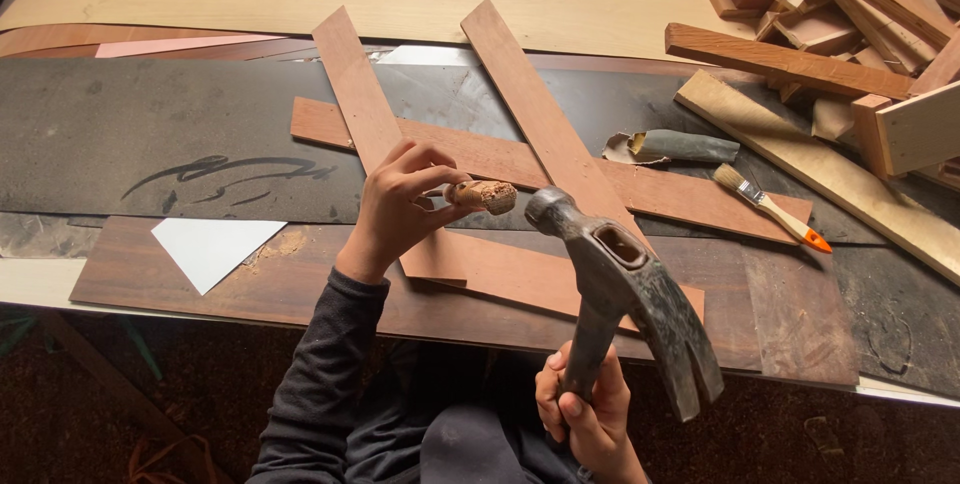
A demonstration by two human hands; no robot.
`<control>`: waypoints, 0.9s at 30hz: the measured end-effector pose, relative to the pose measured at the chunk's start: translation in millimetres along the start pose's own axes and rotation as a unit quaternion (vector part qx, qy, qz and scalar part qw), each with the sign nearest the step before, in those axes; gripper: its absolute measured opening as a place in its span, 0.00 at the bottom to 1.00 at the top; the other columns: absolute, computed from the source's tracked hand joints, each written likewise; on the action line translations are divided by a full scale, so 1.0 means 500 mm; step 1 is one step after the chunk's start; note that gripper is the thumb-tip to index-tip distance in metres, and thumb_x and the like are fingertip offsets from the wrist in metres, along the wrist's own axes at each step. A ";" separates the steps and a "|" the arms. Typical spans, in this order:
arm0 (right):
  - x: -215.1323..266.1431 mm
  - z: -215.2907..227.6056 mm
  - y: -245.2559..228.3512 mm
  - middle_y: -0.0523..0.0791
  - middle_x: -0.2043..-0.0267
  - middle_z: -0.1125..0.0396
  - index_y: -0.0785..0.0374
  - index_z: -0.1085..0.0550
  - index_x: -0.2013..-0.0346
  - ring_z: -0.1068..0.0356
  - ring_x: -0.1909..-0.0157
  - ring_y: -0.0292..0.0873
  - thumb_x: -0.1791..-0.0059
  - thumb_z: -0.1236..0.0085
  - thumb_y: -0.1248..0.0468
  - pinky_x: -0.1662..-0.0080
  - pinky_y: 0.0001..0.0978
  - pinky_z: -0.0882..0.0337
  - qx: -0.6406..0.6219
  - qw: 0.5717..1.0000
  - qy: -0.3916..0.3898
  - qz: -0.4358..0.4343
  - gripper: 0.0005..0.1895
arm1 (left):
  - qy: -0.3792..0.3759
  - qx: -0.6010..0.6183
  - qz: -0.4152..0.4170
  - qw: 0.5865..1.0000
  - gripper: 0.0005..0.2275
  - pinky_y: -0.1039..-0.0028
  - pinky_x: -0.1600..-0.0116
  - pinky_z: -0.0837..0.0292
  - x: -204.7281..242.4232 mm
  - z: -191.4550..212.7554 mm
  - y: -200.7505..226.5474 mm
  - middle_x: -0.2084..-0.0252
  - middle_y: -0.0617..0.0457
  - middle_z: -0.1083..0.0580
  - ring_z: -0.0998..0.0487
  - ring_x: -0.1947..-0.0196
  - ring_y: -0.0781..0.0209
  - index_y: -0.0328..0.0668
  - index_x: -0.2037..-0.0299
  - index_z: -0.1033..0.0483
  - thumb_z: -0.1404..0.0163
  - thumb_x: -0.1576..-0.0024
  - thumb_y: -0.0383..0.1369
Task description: The person brushes a wooden frame with a paintbrush, then uses a hammer to repeatedly strike a small wooden dowel. The work occurs on a cluttered workbench with various wood pieces and tools visible.
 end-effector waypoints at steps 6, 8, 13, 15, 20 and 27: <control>-0.011 0.002 0.033 0.42 0.79 0.39 0.67 0.36 0.48 0.42 0.85 0.30 0.42 0.49 0.62 0.83 0.20 0.41 0.030 0.999 -0.008 -0.039 0.13 | -0.003 0.009 0.013 1.000 0.15 0.72 0.63 0.25 0.002 -0.011 -0.012 0.65 0.60 0.24 0.26 0.63 0.62 0.47 0.68 0.19 0.28 0.58 0.40; -0.014 0.004 0.038 0.42 0.79 0.38 0.67 0.36 0.48 0.42 0.85 0.30 0.42 0.49 0.62 0.83 0.19 0.42 0.031 0.999 -0.004 -0.044 0.13 | 0.004 0.012 0.014 1.000 0.14 0.72 0.62 0.25 0.003 -0.009 -0.015 0.65 0.60 0.24 0.26 0.63 0.62 0.47 0.67 0.18 0.28 0.59 0.38; -0.011 0.006 0.042 0.42 0.79 0.38 0.67 0.36 0.47 0.42 0.85 0.30 0.43 0.49 0.62 0.82 0.20 0.41 0.037 0.997 -0.001 -0.064 0.14 | 0.006 0.031 0.021 0.999 0.14 0.72 0.60 0.24 0.014 -0.011 -0.015 0.64 0.60 0.24 0.26 0.62 0.62 0.48 0.65 0.17 0.29 0.60 0.34; -0.009 0.005 0.041 0.42 0.79 0.38 0.67 0.36 0.47 0.42 0.85 0.30 0.43 0.49 0.62 0.83 0.20 0.41 0.044 0.997 -0.001 -0.069 0.15 | 0.006 0.031 0.026 0.999 0.14 0.72 0.60 0.24 0.012 -0.013 -0.015 0.64 0.61 0.24 0.26 0.62 0.63 0.48 0.64 0.17 0.29 0.60 0.33; 0.003 0.004 0.015 0.43 0.78 0.39 0.69 0.37 0.46 0.43 0.83 0.31 0.41 0.49 0.62 0.80 0.21 0.42 -0.004 0.999 0.000 -0.032 0.14 | 0.001 0.041 0.025 0.999 0.15 0.72 0.59 0.23 0.012 -0.012 -0.013 0.62 0.60 0.23 0.25 0.61 0.62 0.48 0.64 0.18 0.29 0.61 0.32; -0.005 0.017 0.039 0.42 0.80 0.38 0.69 0.37 0.48 0.43 0.85 0.30 0.43 0.50 0.62 0.83 0.20 0.42 0.057 0.994 0.018 -0.089 0.14 | -0.002 0.045 0.024 0.999 0.16 0.71 0.58 0.23 0.004 -0.010 -0.006 0.62 0.59 0.24 0.25 0.60 0.61 0.48 0.63 0.17 0.29 0.61 0.32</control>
Point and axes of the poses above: each hand's wrist, its own x-axis away from the middle knuckle, its own z-axis out of the back of the hand, y = z × x, the point moved 8 cm from there along -x, towards the middle knuckle
